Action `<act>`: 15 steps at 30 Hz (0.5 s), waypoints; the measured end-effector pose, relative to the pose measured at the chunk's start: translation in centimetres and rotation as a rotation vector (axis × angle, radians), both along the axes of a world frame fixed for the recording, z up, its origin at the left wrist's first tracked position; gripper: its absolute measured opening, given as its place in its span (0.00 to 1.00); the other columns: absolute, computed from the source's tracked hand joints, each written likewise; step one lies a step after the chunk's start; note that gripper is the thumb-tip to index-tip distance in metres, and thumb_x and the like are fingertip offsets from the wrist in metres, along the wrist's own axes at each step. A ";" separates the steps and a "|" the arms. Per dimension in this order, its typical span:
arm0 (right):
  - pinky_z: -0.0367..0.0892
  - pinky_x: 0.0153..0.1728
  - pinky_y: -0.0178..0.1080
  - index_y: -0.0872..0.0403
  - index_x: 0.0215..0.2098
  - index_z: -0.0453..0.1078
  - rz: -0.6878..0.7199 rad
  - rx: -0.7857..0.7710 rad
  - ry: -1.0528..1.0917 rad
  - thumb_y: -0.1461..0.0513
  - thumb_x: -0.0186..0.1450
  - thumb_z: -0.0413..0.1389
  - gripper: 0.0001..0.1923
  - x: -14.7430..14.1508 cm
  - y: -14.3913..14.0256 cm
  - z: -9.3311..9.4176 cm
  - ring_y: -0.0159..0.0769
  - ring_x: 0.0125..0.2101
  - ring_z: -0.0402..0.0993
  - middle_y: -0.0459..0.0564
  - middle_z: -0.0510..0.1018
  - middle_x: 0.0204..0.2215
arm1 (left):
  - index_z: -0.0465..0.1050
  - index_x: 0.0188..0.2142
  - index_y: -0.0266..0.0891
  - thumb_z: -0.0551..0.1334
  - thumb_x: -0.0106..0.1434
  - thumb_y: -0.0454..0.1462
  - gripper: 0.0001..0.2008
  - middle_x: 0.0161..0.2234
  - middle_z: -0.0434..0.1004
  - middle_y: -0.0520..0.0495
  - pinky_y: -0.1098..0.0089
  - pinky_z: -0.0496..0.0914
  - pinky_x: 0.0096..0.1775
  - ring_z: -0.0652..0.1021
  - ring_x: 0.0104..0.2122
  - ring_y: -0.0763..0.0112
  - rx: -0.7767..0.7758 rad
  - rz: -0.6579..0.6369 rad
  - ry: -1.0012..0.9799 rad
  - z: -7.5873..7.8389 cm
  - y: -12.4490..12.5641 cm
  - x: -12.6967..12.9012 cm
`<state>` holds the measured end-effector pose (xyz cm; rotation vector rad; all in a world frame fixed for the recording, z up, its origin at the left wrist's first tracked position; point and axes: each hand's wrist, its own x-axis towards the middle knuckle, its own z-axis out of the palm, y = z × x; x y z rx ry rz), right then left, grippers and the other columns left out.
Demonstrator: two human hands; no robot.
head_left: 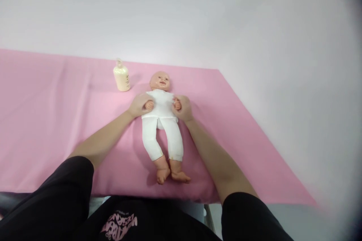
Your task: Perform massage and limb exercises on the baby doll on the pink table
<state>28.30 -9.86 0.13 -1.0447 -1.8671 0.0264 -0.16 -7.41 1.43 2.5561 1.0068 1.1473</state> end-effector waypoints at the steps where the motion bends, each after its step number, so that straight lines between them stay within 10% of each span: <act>1: 0.73 0.56 0.56 0.48 0.53 0.73 0.056 -0.017 -0.049 0.54 0.64 0.57 0.20 -0.2 -0.2 0.1 0.49 0.45 0.79 0.55 0.82 0.41 | 0.75 0.43 0.43 0.65 0.61 0.46 0.13 0.43 0.81 0.41 0.51 0.69 0.58 0.78 0.48 0.53 -0.016 -0.031 0.057 0.1 -0.2 0.2; 8: 0.74 0.56 0.51 0.49 0.63 0.64 -0.012 -0.142 0.113 0.50 0.67 0.54 0.28 -1.2 0.7 0.8 0.44 0.47 0.79 0.53 0.82 0.45 | 0.69 0.58 0.39 0.62 0.66 0.44 0.22 0.53 0.79 0.37 0.52 0.70 0.59 0.78 0.54 0.52 -0.076 0.127 -0.134 0.3 0.5 1.0; 15: 0.72 0.57 0.48 0.52 0.68 0.55 -0.293 -0.297 0.270 0.55 0.70 0.51 0.29 -2.1 7.7 3.0 0.42 0.53 0.77 0.58 0.78 0.54 | 0.61 0.64 0.37 0.58 0.73 0.35 0.21 0.62 0.71 0.31 0.53 0.67 0.62 0.75 0.60 0.53 -0.271 0.470 -0.348 1.8 7.6 1.9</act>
